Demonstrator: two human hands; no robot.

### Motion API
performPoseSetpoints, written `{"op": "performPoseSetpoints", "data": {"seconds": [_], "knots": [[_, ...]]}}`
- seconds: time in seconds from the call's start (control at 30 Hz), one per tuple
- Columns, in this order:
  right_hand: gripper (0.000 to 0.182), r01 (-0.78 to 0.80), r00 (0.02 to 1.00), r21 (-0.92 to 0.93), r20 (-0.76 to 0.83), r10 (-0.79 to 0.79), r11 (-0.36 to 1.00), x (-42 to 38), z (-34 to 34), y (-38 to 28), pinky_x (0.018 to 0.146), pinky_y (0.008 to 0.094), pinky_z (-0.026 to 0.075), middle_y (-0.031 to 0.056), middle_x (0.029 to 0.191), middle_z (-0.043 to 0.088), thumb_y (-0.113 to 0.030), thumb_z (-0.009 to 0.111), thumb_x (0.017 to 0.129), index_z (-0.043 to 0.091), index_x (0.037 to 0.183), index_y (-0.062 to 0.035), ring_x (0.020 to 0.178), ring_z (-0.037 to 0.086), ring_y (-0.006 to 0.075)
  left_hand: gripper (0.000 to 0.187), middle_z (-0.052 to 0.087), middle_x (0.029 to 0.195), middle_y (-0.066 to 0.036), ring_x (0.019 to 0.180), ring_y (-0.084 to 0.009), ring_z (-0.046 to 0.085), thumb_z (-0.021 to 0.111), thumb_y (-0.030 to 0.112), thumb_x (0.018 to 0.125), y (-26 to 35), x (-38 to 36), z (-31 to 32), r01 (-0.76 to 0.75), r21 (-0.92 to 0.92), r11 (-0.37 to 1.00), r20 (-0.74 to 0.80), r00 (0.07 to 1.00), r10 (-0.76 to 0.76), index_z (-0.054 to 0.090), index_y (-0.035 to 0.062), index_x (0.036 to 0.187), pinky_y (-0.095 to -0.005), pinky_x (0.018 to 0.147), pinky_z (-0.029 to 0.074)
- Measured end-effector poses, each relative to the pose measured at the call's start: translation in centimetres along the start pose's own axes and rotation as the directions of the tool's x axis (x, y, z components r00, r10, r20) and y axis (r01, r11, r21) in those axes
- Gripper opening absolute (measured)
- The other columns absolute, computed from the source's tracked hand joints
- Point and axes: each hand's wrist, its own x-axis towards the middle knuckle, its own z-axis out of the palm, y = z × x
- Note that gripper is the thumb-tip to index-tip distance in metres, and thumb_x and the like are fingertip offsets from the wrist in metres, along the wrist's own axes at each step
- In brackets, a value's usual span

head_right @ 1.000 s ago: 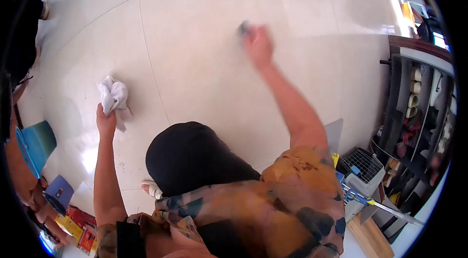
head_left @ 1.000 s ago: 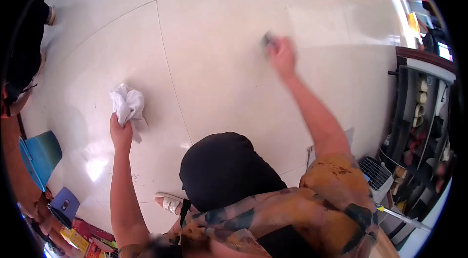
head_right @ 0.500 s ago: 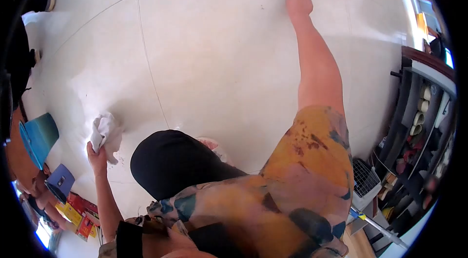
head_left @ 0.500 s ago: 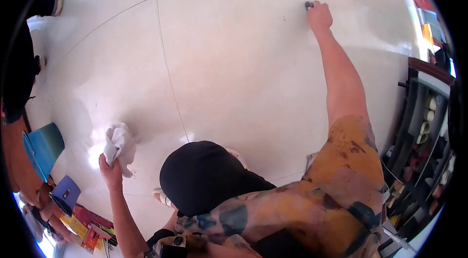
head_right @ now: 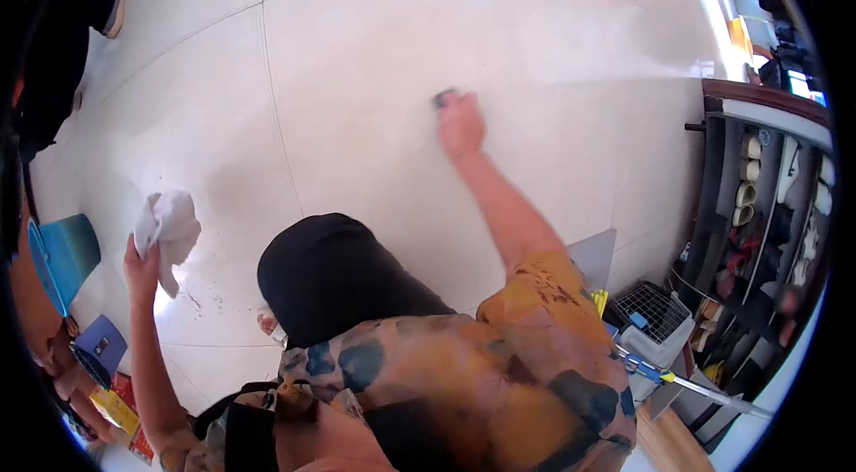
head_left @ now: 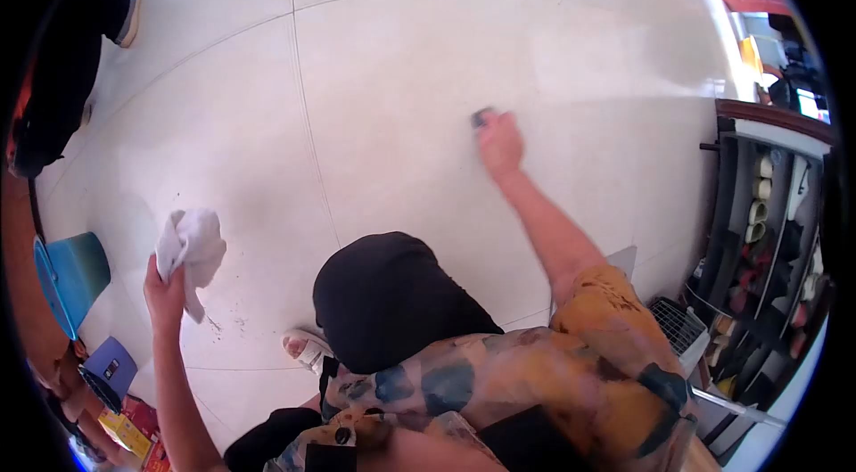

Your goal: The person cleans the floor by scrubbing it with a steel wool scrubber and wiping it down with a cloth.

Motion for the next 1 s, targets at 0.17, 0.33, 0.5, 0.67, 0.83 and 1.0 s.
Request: {"op": "performPoseSetpoints", "data": {"seconds": [0.17,0.33,0.5,0.67,0.83,1.0], "knots": [[0.022,0.038,0.953,0.284,0.277,-0.120,0.958,-8.0,0.8,-13.9,0.069,0.0472,0.048,0.0159,0.096,0.054,-0.020,0.062,0.076,0.057,0.095,-0.0095,0.086,0.058,0.0346,0.036,0.067,0.093,-0.017,0.085,-0.0248,0.064,0.059,0.021,0.085,7.5,4.9,1.0,-0.189,-0.143,0.971,-0.021,0.982,0.188,0.058,-0.0022,0.113,-0.0336,0.077,0.048],[0.026,0.157,0.830,0.648,0.323,-0.455,0.746,-9.5,-1.8,-19.6,0.077,0.0399,0.048,0.0128,0.094,0.061,-0.020,0.063,0.074,0.064,0.096,-0.0076,0.090,0.059,0.0303,0.040,0.067,0.084,-0.010,0.078,-0.0163,0.061,0.059,0.033,0.088,14.9,7.0,4.5,-0.228,-0.489,0.842,-0.019,0.968,0.250,0.064,-0.0040,0.101,-0.0314,0.072,0.048],[0.033,-0.266,0.569,0.516,0.766,-0.299,0.814,-12.7,-11.8,-19.2,0.078,0.0321,0.047,0.0118,0.101,0.063,-0.022,0.067,0.075,0.063,0.104,-0.0066,0.090,0.061,0.0220,0.049,0.065,0.086,-0.010,0.079,-0.0151,0.060,0.056,0.045,0.088,14.9,4.9,6.5,-0.095,-0.736,0.670,0.095,0.966,0.241,0.065,-0.0017,0.099,-0.0298,0.072,0.047],[0.029,-0.283,0.651,0.550,0.712,-0.264,0.786,-15.8,-19.0,-19.4,0.076,0.0289,0.048,0.0074,0.095,0.063,-0.006,0.063,0.078,0.063,0.106,-0.0035,0.083,0.059,0.0132,0.055,0.064,0.092,-0.011,0.084,-0.0165,0.059,0.049,0.049,0.090,15.4,3.1,3.6,-0.058,-0.861,0.505,0.156,0.916,0.370,0.063,-0.0016,0.104,-0.0297,0.074,0.047],[0.041,-0.351,0.524,0.502,0.805,-0.278,0.791,-12.4,-21.9,-20.9,0.078,0.0301,0.048,0.0094,0.102,0.062,-0.008,0.060,0.080,0.055,0.120,-0.0017,0.088,0.060,0.0157,0.055,0.063,0.092,-0.008,0.082,-0.0166,0.058,0.042,0.050,0.092,15.3,2.4,4.2,0.019,-0.918,0.395,0.179,0.911,0.372,0.062,0.0012,0.105,-0.0295,0.072,0.046],[0.065,-0.340,0.518,0.477,0.815,-0.262,0.811,-11.3,-20.8,-19.9,0.074,0.0307,0.051,0.0114,0.123,0.053,-0.018,0.058,0.085,0.030,0.143,-0.0066,0.087,0.061,0.0185,0.045,0.062,0.098,-0.018,0.089,-0.0241,0.060,0.052,0.038,0.089,16.6,2.4,8.1,-0.066,-0.745,0.664,0.198,0.929,0.314,0.060,-0.0028,0.108,-0.0343,0.077,0.046]]}}
